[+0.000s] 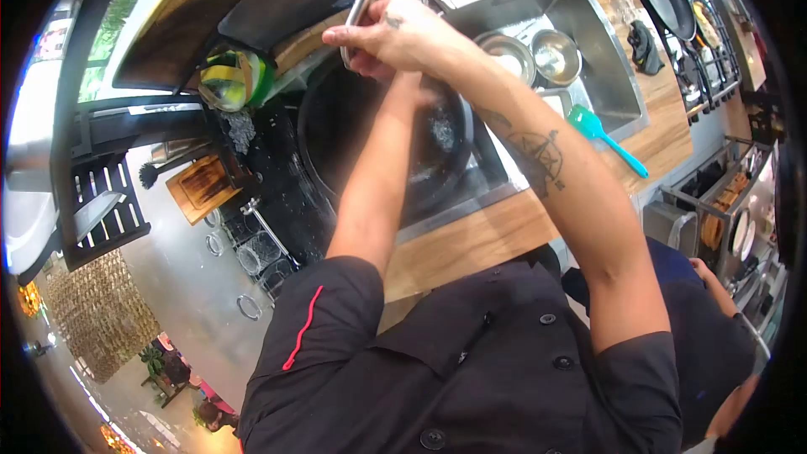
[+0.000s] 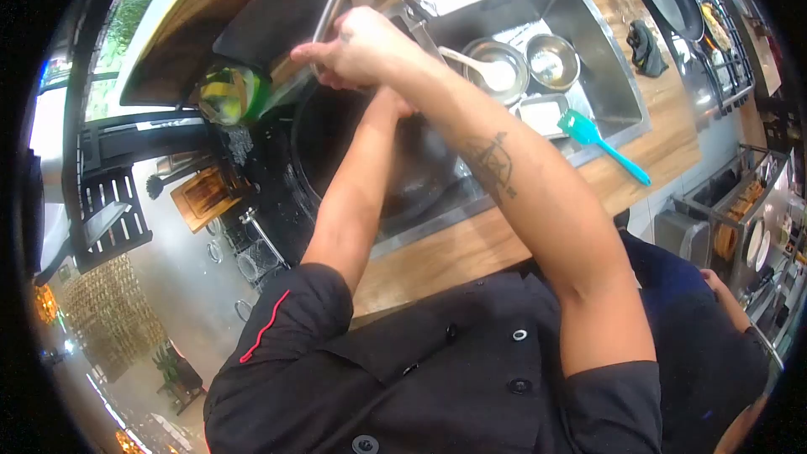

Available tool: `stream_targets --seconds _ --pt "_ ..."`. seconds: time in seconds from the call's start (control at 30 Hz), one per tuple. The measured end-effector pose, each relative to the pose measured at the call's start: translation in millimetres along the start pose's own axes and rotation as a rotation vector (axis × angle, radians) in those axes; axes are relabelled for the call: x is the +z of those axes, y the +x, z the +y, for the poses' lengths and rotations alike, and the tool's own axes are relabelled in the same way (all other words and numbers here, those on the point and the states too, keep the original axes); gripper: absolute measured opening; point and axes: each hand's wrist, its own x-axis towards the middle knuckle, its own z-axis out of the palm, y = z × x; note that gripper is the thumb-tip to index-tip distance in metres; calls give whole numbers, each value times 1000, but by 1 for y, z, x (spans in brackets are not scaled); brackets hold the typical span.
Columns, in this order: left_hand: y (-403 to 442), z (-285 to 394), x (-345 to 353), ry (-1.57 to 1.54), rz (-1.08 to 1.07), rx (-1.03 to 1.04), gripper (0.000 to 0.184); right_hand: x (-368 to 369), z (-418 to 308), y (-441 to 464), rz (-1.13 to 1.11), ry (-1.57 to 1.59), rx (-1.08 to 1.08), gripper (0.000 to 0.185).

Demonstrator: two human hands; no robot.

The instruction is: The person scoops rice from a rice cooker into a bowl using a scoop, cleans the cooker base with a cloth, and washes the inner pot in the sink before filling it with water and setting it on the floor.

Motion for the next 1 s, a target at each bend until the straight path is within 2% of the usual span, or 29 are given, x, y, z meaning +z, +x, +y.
stream_targets --seconds 0.07,0.17,0.23,0.3,0.37,0.43,0.53,0.63,0.7,0.77,0.8,0.83,0.9,0.93,0.97,1.0 --pt "-14 16 -2 -64 -41 16 78 -1 0 2 -8 53 -6 50" --pt "-46 33 12 -290 -57 162 69 -12 -27 -21 -47 24 8 54" --pt "-70 49 30 -419 -61 285 63 -1 -21 -19 29 116 -4 54" --pt "-87 55 43 -493 -58 376 57 2 -15 -9 -5 130 -21 50" --pt "-90 51 39 -499 -53 428 52 1 -20 -6 -9 -20 -80 45" --pt "-79 41 10 -443 -98 426 48 5 -28 -14 23 142 8 41" --pt "-98 54 -3 -418 -137 379 42 5 -15 -4 15 105 -79 39" --pt "-135 67 -7 -298 -37 421 41 9 -10 2 -22 129 -94 36" --pt "-139 78 -28 959 544 285 49 12 -4 5 -24 201 -85 36" --pt "-171 89 -8 1436 1082 454 56 9 -7 1 -3 93 -88 38" --pt "-185 94 -2 1596 1379 463 60 10 -12 0 -19 163 -74 38" --pt "-196 86 -8 1687 1657 367 65 8 -12 -3 -51 234 -45 37" --pt "-203 84 -48 1324 1380 -117 70 -1 -19 -19 -26 156 -162 35" --pt "-201 70 -81 1399 1228 -185 72 5 -4 -7 -77 306 -153 35" --pt "-207 61 -88 1554 1213 -168 67 -3 -12 -18 -31 46 -274 34" --pt "-203 54 -108 1573 1204 -222 63 -5 -17 -26 -112 267 -81 33"
